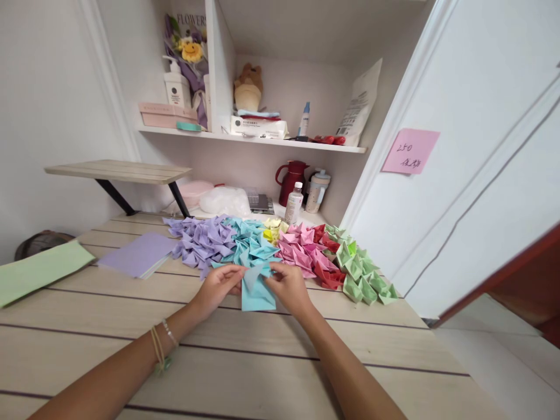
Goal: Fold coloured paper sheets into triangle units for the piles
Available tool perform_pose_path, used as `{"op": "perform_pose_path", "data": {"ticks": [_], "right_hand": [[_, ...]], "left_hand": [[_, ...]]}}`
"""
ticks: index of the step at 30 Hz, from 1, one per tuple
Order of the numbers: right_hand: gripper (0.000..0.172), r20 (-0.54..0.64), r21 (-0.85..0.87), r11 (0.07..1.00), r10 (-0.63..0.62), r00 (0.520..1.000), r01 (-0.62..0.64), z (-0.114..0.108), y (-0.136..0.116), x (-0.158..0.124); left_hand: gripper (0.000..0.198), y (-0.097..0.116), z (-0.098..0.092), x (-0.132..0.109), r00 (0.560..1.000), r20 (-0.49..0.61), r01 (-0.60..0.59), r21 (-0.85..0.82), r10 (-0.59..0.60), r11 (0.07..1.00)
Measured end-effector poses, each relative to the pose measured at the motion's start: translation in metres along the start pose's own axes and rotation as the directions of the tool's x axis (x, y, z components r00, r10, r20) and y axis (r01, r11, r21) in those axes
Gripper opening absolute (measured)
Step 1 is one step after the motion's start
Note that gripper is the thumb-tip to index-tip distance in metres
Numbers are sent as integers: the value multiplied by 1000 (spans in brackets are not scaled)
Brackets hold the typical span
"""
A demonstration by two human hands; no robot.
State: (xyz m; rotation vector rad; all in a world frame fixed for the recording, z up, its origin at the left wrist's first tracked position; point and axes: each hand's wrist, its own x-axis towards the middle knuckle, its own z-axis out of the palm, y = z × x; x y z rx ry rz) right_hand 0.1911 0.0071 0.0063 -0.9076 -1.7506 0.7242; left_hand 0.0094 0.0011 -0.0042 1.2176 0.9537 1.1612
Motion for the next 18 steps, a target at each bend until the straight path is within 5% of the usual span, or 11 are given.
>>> {"op": "perform_pose_path", "data": {"ticks": [5, 11, 15, 18], "right_hand": [[22, 48, 47, 992, -117, 992, 114, -2, -2, -1], [19, 364, 255, 948, 86, 928, -188, -10, -3, -1], [22, 338, 283, 919, 172, 925, -274, -5, 0, -1], [24, 156, 223, 937, 237, 959, -268, -1, 6, 0]], "left_hand": [[32, 2, -1, -3, 994, 58, 98, -75, -94, 992], [35, 2, -6, 1, 997, 61, 51, -16, -50, 999], [24, 5, -6, 1, 998, 61, -5, 0, 5, 1000], [22, 7, -6, 2, 997, 55, -53, 17, 52, 998]]}}
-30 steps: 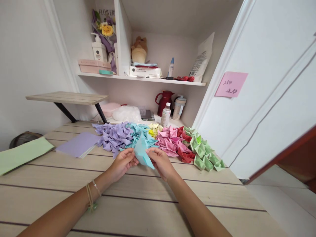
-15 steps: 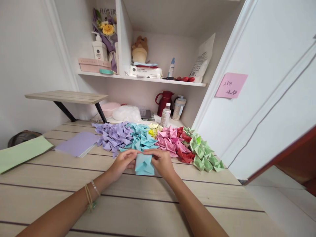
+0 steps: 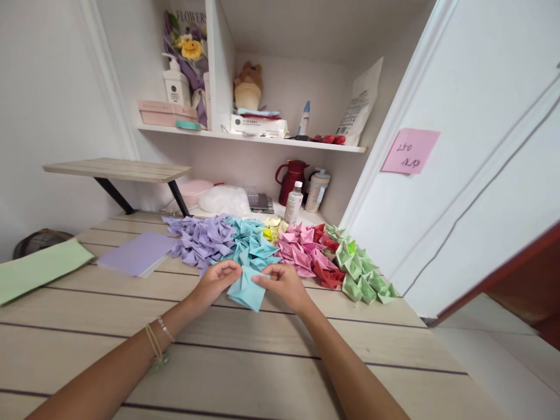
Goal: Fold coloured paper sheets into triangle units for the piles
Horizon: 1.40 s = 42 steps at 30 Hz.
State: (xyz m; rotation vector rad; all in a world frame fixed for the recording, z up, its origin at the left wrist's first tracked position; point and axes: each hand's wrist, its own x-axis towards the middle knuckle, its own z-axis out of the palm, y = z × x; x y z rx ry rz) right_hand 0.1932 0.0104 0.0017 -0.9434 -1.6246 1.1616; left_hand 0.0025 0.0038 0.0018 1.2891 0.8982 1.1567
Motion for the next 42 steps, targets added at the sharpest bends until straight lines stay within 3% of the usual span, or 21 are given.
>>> {"op": "perform_pose_path", "data": {"ticks": [4, 7, 10, 14, 17, 19, 23, 26, 29, 35, 42], "right_hand": [[26, -218, 51, 999, -5, 976, 17, 0, 5, 3], [33, -194, 225, 974, 7, 981, 38, -1, 2, 3], [25, -102, 265, 963, -24, 994, 50, -2, -1, 2], [25, -5, 68, 996, -52, 999, 53, -3, -1, 2], [42, 10, -79, 992, -96, 995, 96, -6, 1, 2], [37, -9, -216, 957, -202, 979, 195, -7, 1, 2], [20, 25, -385, 852, -375, 927, 355, -8, 0, 2], [23, 18, -383, 836, -420, 907, 394, -3, 0, -1], [28, 12, -393, 832, -421, 907, 392, 4, 1, -3], [29, -20, -406, 868, -323, 946, 287, 8, 2, -4], [26, -47, -291, 925, -270, 962, 245, 7, 2, -2]], "left_hand": [[25, -2, 0, 2, 1000, 26, 2, 48, -3, 999], [23, -4, 0, 4, 999, -25, -23, 66, 25, 998], [18, -4, -2, 5, 992, -84, -86, 69, 91, 994], [14, -1, -2, 3, 984, -114, -124, 124, 138, 985], [34, -1, 0, 1, 992, -57, -110, 99, 116, 989], [43, -3, 2, 0, 988, -58, -135, 117, 143, 984], [22, -5, 3, -1, 980, -107, -139, 254, 171, 957], [22, -4, 3, -1, 987, -103, -103, 189, 124, 977], [30, -3, 4, -2, 993, -73, -90, 97, 98, 991], [31, -2, 7, -5, 989, -82, -106, 176, 122, 979], [26, -2, 8, -6, 980, -94, -150, 214, 174, 965]]}}
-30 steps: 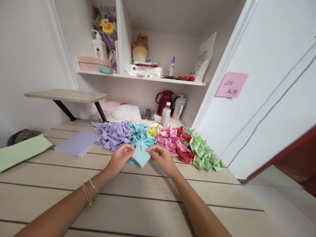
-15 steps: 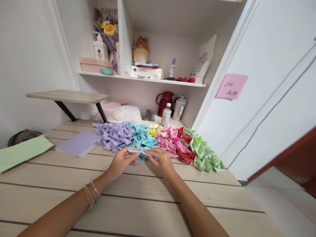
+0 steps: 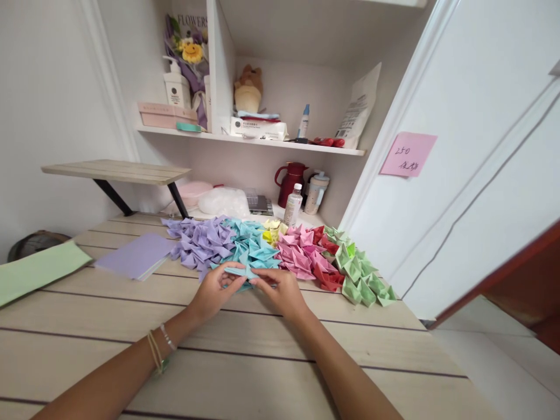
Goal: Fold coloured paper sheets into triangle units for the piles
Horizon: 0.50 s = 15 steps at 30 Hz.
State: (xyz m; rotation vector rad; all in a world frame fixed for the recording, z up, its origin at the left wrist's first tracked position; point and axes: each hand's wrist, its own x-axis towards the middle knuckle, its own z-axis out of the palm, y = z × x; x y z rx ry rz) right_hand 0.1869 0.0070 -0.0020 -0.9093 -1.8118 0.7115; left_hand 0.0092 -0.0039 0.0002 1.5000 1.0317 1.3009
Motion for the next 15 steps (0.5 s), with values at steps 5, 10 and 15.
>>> {"op": "perform_pose_path", "data": {"ticks": [5, 10, 15], "right_hand": [[20, -32, -26, 999, -35, 999, 34, -1, 1, 1], [20, -20, -111, 987, -119, 993, 116, -2, -2, 0], [27, 54, -338, 900, -274, 960, 276, 2, -2, -5]], "left_hand": [[29, 4, 1, -2, 1000, 10, 6, -3, -6, 1000], [31, 7, -1, -3, 999, 14, 44, -2, -44, 999], [34, -4, -1, 0, 999, 18, 31, -34, -30, 999]]}}
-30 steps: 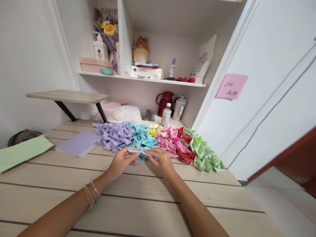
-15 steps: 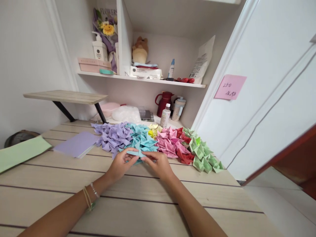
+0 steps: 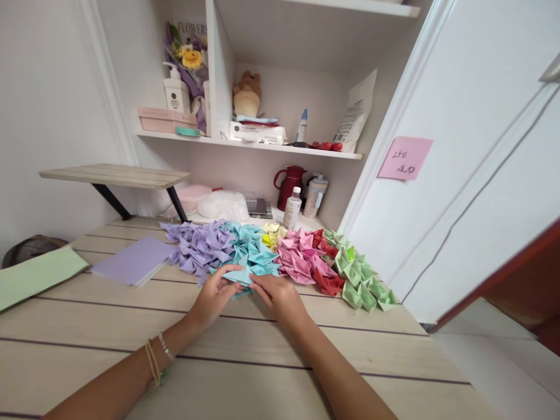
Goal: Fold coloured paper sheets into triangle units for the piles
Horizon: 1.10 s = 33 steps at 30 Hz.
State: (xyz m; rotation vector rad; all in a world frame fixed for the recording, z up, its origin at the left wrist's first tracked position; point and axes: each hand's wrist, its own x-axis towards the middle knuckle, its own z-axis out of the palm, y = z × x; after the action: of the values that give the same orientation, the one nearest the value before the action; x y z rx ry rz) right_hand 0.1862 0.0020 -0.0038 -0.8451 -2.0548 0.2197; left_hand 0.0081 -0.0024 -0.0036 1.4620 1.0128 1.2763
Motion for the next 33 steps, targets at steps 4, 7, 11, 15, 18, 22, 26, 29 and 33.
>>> {"op": "perform_pose_path", "data": {"ticks": [4, 7, 11, 15, 18, 22, 26, 29, 33], "right_hand": [[32, -7, -272, 962, -21, 1000, 18, 6, -6, -2], [38, -48, -289, 954, 63, 997, -74, 9, -15, -2], [31, -114, 118, 953, 292, 950, -279, 10, -21, 0], [24, 4, 645, 680, 452, 892, -348, 10, -17, 6], [27, 98, 789, 499, 473, 876, -358, 5, -11, 9], [28, 173, 739, 553, 396, 902, -385, -6, -4, 10], [25, 146, 635, 684, 350, 925, -359, -11, -4, 12], [21, 140, 701, 614, 379, 915, -362, -6, -6, 12], [26, 129, 773, 521, 431, 893, -363, 3, -6, 10]], "left_hand": [[42, -8, 6, -1, 986, -122, -109, 70, 117, 992], [25, -6, 9, -4, 963, -142, -179, 289, 227, 940], [13, 0, 7, -6, 933, -94, -269, 461, 349, 846], [23, -2, 1, -3, 967, -54, -224, 283, 249, 932], [25, -1, -3, 1, 985, -49, -160, 122, 167, 980], [13, 7, -8, 5, 971, -40, -229, 145, 237, 963], [12, 9, -8, 6, 961, -16, -270, 169, 277, 948], [11, 9, -5, 3, 980, -77, -179, 79, 185, 981], [26, 6, -1, 2, 992, -114, -66, -58, 59, 996]]}}
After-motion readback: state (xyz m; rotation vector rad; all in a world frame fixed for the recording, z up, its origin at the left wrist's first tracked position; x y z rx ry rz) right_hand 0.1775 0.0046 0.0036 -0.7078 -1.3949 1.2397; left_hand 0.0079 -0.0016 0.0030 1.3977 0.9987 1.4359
